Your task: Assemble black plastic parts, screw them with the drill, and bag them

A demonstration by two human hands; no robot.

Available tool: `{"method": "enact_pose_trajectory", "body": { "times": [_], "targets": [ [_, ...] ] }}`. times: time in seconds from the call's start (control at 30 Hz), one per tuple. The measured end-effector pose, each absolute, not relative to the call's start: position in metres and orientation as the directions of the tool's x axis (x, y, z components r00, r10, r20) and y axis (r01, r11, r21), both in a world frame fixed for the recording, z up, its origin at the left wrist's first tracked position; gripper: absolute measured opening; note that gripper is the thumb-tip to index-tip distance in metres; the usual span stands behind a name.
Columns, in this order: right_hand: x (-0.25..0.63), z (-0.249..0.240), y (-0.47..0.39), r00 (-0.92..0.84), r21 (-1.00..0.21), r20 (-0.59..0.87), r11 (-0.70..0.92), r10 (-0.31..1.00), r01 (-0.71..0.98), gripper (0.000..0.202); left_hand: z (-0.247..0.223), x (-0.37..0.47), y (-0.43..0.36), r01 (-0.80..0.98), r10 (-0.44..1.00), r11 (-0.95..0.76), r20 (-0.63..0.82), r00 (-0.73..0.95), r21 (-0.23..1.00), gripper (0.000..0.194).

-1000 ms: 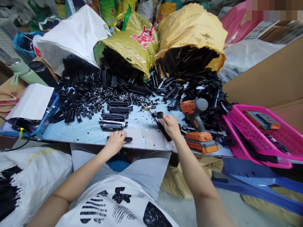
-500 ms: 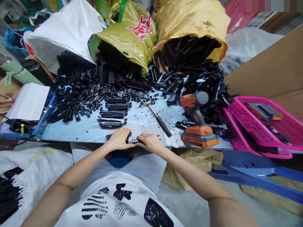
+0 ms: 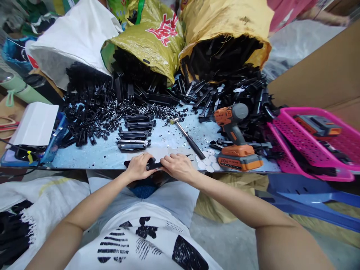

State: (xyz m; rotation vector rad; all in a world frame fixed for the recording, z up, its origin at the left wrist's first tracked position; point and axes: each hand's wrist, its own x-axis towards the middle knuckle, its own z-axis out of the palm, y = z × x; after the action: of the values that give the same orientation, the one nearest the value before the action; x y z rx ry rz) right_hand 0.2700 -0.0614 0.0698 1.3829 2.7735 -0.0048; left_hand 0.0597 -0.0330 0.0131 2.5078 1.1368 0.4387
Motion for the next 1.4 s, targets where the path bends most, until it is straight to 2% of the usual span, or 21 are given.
{"method": "enact_pose_trajectory", "body": {
  "times": [0.17,0.27,0.33,0.43,0.53,0.7,0.8,0.87,0.9,1.0,1.07,1.17,1.3,1.4],
  "targets": [
    [0.289,0.04,-0.058,-0.587,-0.081,-0.015,0.584,0.809,0.807,0.036,0.022,0.073,-0.029,0.637,0.706,-0.655,0.027,0.708,0.407,0.048],
    [0.303,0.014,-0.06,-0.547,-0.137,0.044,0.547,0.836,0.826,0.034,0.031,0.106,0.003,0.583,0.658,-0.717,0.094,0.747,0.381,0.047],
    [0.308,0.005,-0.064,-0.526,-0.169,0.056,0.528,0.848,0.832,0.033,0.034,0.135,0.04,0.651,0.728,-0.66,0.107,0.677,0.375,0.037],
    [0.314,0.005,-0.065,-0.479,-0.232,0.063,0.48,0.876,0.846,0.034,0.032,0.175,0.097,0.77,0.829,-0.521,0.004,0.559,0.368,0.033],
    [0.331,0.013,-0.042,-0.313,-0.266,0.123,0.335,0.942,0.904,0.034,0.026,0.199,0.124,0.795,0.849,-0.475,-0.041,0.527,0.378,0.03],
    [0.381,0.016,0.055,0.075,-0.24,0.162,-0.034,0.984,0.97,0.036,0.033,0.186,0.095,0.753,0.843,-0.499,0.037,0.537,0.43,0.024],
    [0.393,0.007,0.114,0.133,-0.226,0.117,-0.104,0.984,0.968,0.041,0.041,0.142,0.057,0.614,0.868,-0.48,0.235,0.438,0.627,0.01],
    [0.391,0.001,0.138,0.118,-0.225,0.076,-0.098,0.99,0.969,0.04,0.039,0.105,0.032,0.499,0.916,-0.4,0.318,0.243,0.769,0.01],
    [0.388,-0.002,0.145,0.109,-0.227,0.059,-0.093,0.992,0.97,0.037,0.036,0.087,0.021,0.44,0.942,-0.334,0.31,0.127,0.834,0.013],
    [0.38,-0.008,0.149,0.115,-0.235,0.045,-0.101,0.992,0.967,0.031,0.019,0.046,-0.005,0.239,0.985,-0.132,0.155,-0.079,0.962,0.021],
    [0.377,-0.007,0.141,0.135,-0.236,0.061,-0.117,0.989,0.965,0.033,0.008,0.031,-0.017,0.175,0.994,-0.056,0.071,-0.086,0.983,0.023],
    [0.373,0.006,0.118,0.111,-0.254,0.112,-0.079,0.988,0.964,0.032,-0.001,0.025,-0.028,0.276,0.992,-0.072,0.096,-0.077,0.959,0.02],
    [0.355,0.037,0.072,-0.099,-0.427,0.233,0.194,0.967,0.883,0.025,0.007,0.024,-0.034,0.491,0.964,-0.24,0.263,0.023,0.837,0.012],
    [0.331,0.057,0.032,-0.224,-0.578,0.161,0.275,0.961,0.768,0.022,0.014,0.025,-0.036,0.536,0.932,-0.36,0.32,0.17,0.764,0.011]
  ]
}}
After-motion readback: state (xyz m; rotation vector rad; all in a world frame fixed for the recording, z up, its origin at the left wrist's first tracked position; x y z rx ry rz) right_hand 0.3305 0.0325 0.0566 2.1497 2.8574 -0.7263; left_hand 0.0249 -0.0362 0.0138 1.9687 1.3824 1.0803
